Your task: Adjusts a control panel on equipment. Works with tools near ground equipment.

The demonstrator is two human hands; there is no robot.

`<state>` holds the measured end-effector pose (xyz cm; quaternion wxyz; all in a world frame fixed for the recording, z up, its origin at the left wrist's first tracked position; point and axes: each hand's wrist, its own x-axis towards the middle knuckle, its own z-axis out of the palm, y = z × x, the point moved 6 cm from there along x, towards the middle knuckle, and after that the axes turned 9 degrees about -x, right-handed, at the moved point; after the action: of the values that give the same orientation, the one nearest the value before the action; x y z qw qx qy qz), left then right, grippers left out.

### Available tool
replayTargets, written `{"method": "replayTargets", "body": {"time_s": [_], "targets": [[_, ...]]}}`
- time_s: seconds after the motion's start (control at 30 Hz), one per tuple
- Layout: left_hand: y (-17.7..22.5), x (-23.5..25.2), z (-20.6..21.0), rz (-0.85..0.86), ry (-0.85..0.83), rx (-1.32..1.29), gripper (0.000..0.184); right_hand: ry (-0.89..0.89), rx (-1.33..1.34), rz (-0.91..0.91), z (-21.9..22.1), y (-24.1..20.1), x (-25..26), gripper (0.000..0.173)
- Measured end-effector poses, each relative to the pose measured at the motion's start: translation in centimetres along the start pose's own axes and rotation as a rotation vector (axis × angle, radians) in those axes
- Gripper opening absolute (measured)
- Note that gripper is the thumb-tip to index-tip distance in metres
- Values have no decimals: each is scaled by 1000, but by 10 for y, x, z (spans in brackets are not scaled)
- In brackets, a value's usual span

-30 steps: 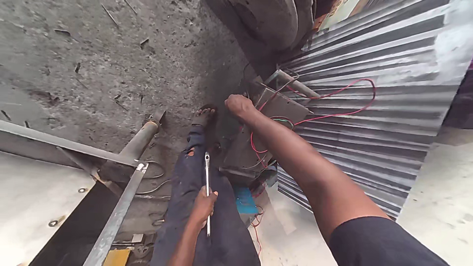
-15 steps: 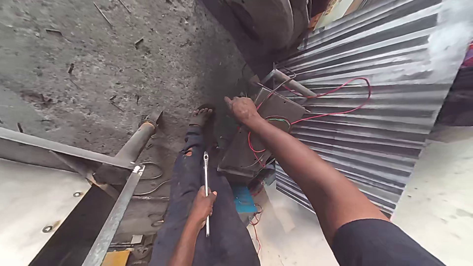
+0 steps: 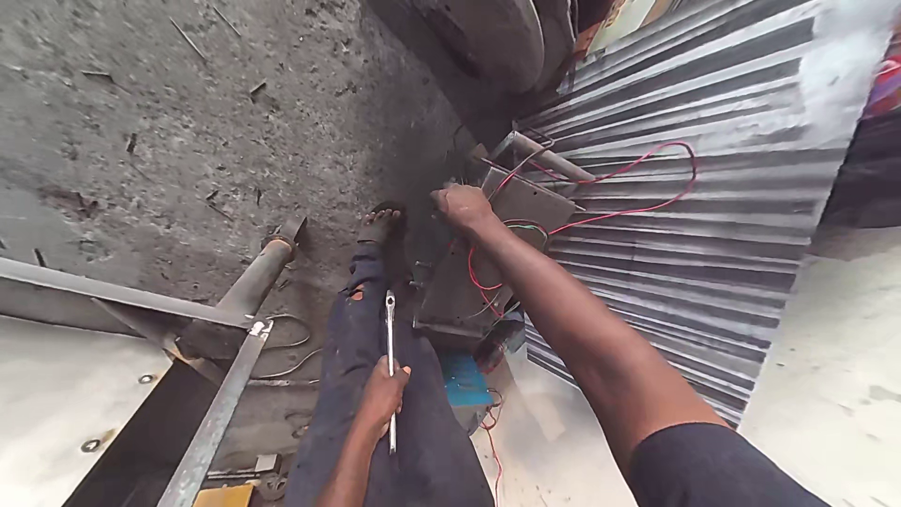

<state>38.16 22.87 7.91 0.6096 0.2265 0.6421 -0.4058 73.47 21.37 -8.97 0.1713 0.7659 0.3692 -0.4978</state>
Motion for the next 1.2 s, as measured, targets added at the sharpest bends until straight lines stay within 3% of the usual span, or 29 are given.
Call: {"method": "replayTargets", "body": {"time_s": [0.17, 0.4, 0.6, 0.8, 0.93, 1.1, 1.2], "targets": [[0, 0, -1, 1, 3, -34, 15, 85, -25, -51, 5, -3, 1, 21], [1, 0, -1, -1, 5, -25, 16, 164, 4, 44, 9, -5, -8, 18], [3, -2, -1, 17, 1, -10, 15, 64, 8, 108, 6, -13, -12, 25], [1, 0, -1, 34, -12, -39, 14, 232, -22, 82, 19, -11, -16, 24], [-1, 0, -1, 39, -28, -37, 14, 34, -9, 112, 6, -16, -11, 25], [-1, 0, -2, 31, -14, -51, 14, 117, -62, 73, 9, -18, -9, 26], [-1, 3, -2, 25, -13, -62, 14, 184, -45, -40, 9, -18, -8, 25]]}}
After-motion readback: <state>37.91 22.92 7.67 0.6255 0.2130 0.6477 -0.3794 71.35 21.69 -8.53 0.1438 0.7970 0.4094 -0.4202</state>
